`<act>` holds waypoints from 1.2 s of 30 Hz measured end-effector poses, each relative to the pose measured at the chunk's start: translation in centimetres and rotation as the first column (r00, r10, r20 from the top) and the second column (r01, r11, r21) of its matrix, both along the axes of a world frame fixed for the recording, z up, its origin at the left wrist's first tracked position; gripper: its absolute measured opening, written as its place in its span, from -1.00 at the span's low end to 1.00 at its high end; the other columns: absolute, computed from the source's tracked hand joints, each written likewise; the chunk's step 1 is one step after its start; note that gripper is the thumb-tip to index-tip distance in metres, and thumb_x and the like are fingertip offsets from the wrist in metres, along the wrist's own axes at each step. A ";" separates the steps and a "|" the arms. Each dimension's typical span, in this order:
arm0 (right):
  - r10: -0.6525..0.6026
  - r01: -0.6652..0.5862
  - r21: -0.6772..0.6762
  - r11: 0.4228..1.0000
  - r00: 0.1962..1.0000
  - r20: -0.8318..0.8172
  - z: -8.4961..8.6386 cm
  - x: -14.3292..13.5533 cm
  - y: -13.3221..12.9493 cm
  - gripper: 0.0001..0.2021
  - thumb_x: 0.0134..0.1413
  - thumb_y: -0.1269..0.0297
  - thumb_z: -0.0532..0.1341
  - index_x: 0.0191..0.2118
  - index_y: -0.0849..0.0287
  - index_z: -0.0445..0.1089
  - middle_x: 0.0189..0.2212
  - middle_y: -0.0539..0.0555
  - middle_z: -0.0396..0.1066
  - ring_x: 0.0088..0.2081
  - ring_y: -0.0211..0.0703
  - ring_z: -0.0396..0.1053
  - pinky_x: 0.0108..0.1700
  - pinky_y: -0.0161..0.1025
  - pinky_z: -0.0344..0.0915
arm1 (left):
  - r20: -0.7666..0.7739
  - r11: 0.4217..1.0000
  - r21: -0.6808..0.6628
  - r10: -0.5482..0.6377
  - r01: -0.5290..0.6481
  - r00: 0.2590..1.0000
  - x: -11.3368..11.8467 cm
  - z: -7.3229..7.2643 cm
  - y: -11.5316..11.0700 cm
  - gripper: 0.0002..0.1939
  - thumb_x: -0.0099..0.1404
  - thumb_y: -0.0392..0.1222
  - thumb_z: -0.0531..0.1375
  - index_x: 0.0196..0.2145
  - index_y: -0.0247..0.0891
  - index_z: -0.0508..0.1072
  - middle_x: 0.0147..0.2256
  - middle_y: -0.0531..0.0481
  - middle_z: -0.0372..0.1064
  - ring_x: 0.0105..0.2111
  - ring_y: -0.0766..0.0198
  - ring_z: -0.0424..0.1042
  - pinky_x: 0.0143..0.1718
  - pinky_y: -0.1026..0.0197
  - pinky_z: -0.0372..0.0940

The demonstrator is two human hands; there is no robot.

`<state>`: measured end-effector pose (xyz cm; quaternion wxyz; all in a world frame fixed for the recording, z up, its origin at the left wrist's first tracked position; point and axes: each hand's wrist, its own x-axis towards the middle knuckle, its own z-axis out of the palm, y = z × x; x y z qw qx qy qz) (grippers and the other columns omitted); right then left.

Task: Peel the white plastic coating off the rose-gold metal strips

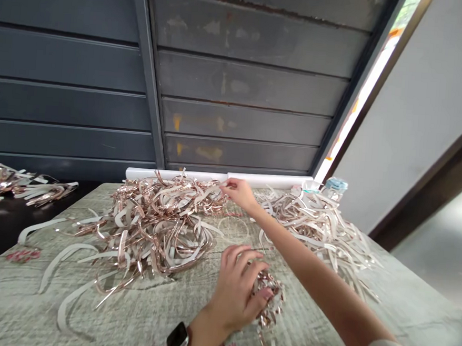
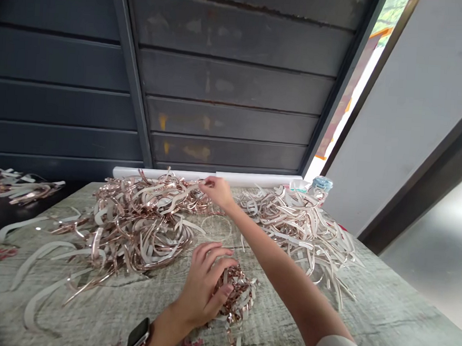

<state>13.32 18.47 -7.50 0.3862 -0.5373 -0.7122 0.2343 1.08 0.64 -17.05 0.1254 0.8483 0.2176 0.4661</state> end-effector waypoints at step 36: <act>0.141 -0.216 -0.133 0.967 0.895 -0.423 -7.0 3.4 -17.1 -0.76 0.21 0.13 0.26 -0.14 0.06 0.63 -0.30 0.06 0.64 -0.23 0.04 0.55 -0.10 -0.11 0.42 | 0.167 0.932 0.111 0.325 -0.345 0.931 -2.5 -0.3 3.4 -0.73 0.33 -0.34 0.28 -0.03 -0.17 0.46 -0.29 0.04 0.63 -0.29 0.24 0.65 -0.14 0.20 0.52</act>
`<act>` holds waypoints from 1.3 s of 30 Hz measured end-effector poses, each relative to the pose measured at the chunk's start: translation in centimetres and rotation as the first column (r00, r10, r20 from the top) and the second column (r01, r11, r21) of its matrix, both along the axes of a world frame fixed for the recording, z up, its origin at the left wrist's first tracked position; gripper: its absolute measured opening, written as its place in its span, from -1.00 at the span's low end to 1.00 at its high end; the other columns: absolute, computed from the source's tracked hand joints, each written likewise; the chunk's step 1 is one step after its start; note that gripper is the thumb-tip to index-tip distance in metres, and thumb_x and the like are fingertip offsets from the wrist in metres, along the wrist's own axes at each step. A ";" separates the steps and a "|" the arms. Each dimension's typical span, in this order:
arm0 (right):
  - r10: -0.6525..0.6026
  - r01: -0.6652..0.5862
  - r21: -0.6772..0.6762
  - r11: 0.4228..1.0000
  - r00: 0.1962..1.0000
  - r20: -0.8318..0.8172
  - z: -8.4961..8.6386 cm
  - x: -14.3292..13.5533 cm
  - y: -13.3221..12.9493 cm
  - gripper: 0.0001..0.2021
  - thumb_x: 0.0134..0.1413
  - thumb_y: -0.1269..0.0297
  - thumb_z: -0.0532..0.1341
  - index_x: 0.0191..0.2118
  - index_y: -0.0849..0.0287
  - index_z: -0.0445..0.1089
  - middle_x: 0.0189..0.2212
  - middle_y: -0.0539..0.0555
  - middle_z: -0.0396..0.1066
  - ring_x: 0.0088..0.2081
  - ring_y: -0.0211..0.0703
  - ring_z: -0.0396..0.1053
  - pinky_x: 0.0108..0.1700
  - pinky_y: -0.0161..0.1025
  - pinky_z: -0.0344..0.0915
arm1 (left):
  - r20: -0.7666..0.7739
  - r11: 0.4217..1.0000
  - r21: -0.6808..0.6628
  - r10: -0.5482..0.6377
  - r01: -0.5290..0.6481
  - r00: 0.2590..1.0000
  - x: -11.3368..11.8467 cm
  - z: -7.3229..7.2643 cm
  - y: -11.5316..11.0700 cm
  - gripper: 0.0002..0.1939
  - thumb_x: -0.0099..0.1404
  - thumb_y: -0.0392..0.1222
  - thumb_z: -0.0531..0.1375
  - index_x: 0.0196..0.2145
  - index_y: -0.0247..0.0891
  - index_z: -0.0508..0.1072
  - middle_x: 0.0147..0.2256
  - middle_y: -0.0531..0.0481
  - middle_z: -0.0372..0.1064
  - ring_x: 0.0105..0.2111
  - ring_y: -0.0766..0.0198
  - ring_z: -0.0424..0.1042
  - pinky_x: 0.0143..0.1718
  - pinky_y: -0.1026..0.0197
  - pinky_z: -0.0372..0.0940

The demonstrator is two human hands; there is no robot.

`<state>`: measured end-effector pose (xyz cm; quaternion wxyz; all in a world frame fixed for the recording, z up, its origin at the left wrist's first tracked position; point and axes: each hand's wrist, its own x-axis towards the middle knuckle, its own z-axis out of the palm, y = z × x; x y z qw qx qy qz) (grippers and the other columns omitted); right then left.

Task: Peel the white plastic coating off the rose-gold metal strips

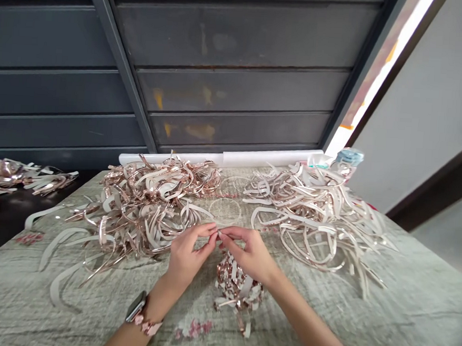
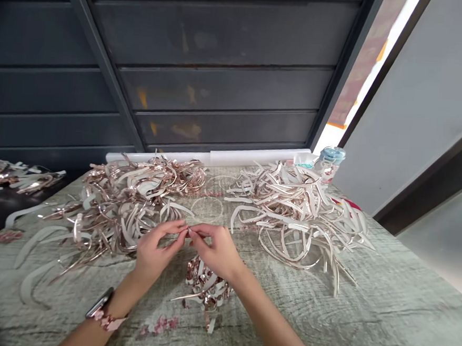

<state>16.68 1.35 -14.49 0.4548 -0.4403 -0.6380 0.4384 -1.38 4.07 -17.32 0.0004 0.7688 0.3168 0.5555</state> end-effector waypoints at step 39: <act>0.054 -0.078 -0.107 0.991 0.977 -0.207 -0.6 -0.4 0.4 -0.62 0.12 -0.07 0.29 -0.14 0.13 0.62 -0.29 0.08 0.65 -0.35 -0.05 0.60 -0.20 -0.15 0.46 | 0.108 0.978 -0.015 0.208 -0.207 0.972 -0.9 0.6 1.2 -0.84 0.35 -0.13 0.24 -0.24 -0.18 0.32 -0.37 0.05 0.37 -0.43 0.28 0.37 -0.37 0.24 0.28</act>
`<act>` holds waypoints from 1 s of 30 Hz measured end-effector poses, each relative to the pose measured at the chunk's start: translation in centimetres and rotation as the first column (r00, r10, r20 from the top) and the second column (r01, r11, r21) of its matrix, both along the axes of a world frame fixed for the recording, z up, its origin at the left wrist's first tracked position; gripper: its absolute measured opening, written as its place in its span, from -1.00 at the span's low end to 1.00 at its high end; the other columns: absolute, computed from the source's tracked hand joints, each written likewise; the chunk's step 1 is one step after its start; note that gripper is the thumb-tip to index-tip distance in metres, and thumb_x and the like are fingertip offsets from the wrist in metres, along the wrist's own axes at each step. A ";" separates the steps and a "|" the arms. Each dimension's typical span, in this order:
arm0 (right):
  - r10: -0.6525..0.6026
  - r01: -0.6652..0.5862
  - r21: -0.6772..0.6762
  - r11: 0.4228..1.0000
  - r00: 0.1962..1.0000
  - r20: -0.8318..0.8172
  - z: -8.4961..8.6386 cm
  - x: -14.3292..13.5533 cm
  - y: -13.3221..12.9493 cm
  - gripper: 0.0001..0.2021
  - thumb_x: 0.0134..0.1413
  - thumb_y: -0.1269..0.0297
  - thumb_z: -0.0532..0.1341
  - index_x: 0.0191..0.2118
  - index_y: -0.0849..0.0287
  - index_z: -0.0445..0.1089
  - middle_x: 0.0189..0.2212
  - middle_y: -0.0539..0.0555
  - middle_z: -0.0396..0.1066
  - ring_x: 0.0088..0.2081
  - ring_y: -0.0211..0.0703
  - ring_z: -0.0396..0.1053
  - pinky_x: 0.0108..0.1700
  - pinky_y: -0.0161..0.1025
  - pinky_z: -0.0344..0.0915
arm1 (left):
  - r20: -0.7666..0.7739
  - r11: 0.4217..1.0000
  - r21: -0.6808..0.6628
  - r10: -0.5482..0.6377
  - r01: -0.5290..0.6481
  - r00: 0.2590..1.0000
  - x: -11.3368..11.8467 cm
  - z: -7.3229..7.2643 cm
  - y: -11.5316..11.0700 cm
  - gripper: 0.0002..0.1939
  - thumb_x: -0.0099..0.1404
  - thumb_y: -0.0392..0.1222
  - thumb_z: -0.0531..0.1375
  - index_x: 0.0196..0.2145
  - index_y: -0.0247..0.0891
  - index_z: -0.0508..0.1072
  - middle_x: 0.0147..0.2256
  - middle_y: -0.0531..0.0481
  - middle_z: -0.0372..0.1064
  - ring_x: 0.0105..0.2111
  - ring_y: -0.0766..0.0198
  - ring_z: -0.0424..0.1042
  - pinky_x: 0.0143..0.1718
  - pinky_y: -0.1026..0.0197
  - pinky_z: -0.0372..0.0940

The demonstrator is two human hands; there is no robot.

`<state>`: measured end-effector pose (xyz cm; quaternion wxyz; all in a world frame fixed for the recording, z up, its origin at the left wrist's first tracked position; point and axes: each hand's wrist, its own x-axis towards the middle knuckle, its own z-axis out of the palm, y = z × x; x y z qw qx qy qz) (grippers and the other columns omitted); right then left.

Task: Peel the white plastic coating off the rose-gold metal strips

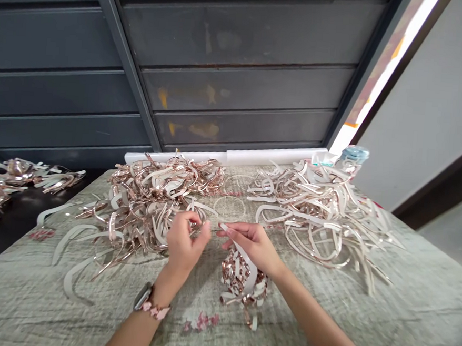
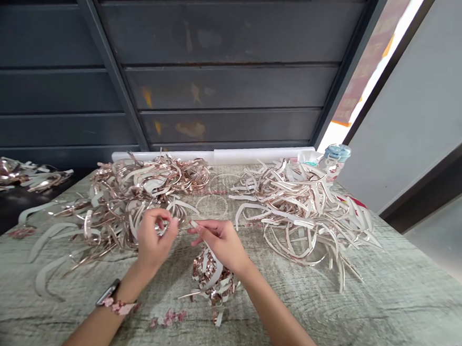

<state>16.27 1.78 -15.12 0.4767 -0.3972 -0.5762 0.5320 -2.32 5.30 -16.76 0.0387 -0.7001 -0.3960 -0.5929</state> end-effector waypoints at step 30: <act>0.094 -0.195 0.280 0.940 0.937 0.336 2.1 -0.3 -2.9 -0.51 0.42 0.09 0.09 0.39 -0.10 0.14 0.34 0.00 0.26 0.22 0.01 0.39 0.31 -0.02 0.21 | 0.559 0.862 -0.304 -0.183 0.405 0.809 4.0 -0.6 -4.1 -0.52 0.45 0.12 0.10 -0.53 -0.21 0.25 -0.62 0.16 0.12 -0.61 0.39 0.12 -0.57 0.34 0.11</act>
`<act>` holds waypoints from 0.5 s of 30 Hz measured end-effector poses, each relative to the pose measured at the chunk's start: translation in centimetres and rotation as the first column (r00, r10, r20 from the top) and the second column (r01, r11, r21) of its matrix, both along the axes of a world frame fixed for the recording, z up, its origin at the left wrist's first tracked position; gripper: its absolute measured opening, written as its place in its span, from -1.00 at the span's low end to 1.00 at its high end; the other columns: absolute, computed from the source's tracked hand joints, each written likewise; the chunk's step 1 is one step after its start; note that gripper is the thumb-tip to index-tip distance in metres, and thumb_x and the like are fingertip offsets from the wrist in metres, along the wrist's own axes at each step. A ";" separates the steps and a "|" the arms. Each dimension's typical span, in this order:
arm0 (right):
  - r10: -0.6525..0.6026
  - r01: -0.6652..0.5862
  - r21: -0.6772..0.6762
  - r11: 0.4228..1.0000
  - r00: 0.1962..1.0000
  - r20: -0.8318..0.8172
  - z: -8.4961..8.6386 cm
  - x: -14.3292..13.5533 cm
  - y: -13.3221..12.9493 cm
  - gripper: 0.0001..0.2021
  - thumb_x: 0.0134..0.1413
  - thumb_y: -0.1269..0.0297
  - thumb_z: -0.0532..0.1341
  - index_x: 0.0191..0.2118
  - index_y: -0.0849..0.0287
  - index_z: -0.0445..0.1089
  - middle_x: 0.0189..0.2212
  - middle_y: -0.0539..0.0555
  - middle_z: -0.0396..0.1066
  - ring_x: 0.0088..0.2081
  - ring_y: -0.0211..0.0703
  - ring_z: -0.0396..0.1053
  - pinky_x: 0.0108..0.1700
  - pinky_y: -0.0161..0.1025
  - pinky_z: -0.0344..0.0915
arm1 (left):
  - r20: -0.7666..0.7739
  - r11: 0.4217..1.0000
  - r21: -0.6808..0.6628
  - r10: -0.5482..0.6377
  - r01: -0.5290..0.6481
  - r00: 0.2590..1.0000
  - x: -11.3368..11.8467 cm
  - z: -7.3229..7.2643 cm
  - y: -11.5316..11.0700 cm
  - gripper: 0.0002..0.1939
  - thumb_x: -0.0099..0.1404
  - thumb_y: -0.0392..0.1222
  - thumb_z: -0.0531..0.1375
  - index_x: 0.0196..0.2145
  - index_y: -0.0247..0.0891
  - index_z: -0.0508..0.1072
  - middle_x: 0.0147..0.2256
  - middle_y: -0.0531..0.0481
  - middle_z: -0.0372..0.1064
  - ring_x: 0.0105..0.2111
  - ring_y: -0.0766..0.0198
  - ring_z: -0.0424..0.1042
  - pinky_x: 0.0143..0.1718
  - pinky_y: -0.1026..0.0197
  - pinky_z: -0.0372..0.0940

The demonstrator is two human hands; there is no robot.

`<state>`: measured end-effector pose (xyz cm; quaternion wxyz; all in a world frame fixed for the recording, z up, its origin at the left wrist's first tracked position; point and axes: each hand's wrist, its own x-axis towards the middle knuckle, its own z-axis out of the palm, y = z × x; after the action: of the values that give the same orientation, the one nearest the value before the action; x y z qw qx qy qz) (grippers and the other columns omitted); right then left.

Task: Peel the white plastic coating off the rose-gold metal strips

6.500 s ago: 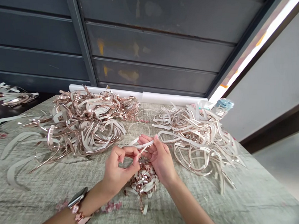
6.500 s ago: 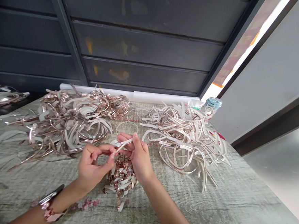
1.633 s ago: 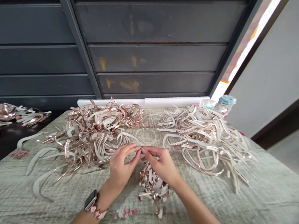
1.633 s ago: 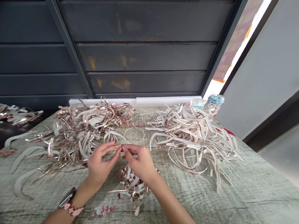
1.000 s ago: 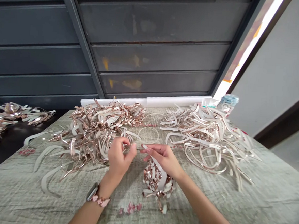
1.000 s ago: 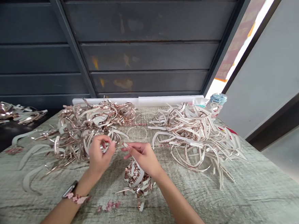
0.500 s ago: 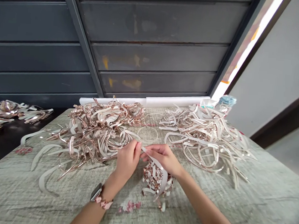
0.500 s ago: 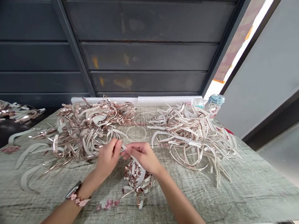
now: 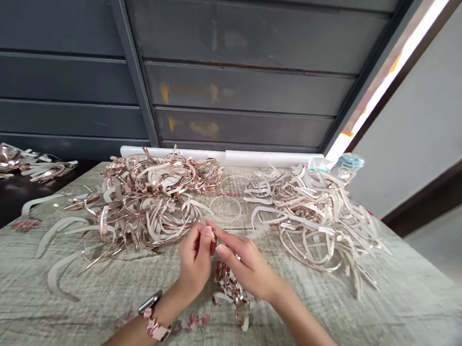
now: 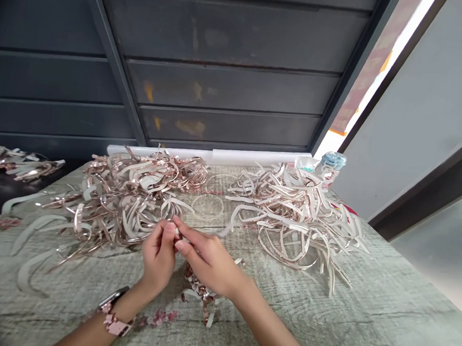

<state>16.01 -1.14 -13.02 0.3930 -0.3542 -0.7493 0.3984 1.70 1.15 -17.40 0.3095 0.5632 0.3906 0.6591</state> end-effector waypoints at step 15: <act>-0.167 0.165 0.031 0.986 0.983 0.075 0.1 -0.2 -0.4 -0.51 0.46 0.09 -0.04 0.06 0.25 0.56 -0.50 0.06 0.52 -0.51 -0.17 0.36 -0.34 -0.25 0.30 | -0.026 0.984 -0.010 -0.177 0.177 0.984 0.0 -0.2 -1.6 -0.65 0.51 -0.02 0.07 -0.39 -0.23 0.39 -0.65 0.18 0.15 -0.67 0.42 0.12 -0.63 0.37 0.05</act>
<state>15.84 -1.49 -12.89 0.4000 -0.4258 -0.7364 0.3410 1.74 -0.42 -17.64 0.3637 0.6033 0.3456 0.6199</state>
